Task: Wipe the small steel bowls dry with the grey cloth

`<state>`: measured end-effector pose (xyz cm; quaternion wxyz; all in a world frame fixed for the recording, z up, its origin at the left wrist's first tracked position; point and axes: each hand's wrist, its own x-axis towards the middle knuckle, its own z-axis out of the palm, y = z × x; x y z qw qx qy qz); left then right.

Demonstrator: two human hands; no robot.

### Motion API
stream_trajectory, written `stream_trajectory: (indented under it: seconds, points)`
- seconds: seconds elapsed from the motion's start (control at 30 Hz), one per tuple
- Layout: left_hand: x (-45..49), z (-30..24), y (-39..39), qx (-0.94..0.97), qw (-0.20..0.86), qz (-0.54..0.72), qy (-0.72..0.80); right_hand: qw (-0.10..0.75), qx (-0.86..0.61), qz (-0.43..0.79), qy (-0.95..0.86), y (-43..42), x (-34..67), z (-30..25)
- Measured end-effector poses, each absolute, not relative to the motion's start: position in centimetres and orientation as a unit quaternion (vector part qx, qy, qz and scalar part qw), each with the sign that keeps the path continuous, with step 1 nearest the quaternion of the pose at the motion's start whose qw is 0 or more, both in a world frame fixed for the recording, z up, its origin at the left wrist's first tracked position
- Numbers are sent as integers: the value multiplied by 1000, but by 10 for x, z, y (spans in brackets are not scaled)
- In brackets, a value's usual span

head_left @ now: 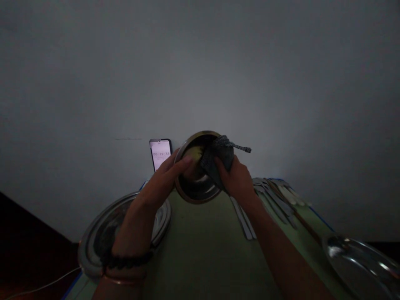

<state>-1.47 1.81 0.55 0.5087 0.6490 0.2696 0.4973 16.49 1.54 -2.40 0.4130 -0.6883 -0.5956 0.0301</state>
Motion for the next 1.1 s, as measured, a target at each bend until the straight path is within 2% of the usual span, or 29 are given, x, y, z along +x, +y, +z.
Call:
stream_trajectory:
  seconds: [0.17, 0.4, 0.5, 0.57, 0.63, 0.73, 0.83, 0.9, 1.1]
  points:
    - [-14, 11, 13, 626, 529, 538, 196, 428, -633, 62, -642, 17, 170, -24]
    - [-25, 1, 17, 613, 628, 386, 285, 419, -588, -28, -692, 24, 185, -26]
    - [-23, -3, 19, 638, 629, 369, 248, 485, -541, -64, -684, 27, 179, -32]
    - [-20, -3, 19, 647, 621, 383, 219, 556, -522, -120, -635, 28, 176, -33]
    - [-16, -2, 18, 643, 619, 402, 202, 589, -531, -181, -581, 27, 176, -33]
    - [-13, -2, 18, 636, 620, 415, 199, 524, -585, -216, -581, 25, 175, -30]
    - [-13, -3, 20, 647, 610, 393, 235, 439, -628, -193, -613, 23, 168, -31]
    - [-13, -3, 21, 661, 598, 375, 255, 434, -634, -163, -619, 22, 160, -34]
    - [-8, -4, 18, 694, 570, 354, 259, 488, -605, -57, -626, 23, 137, -46]
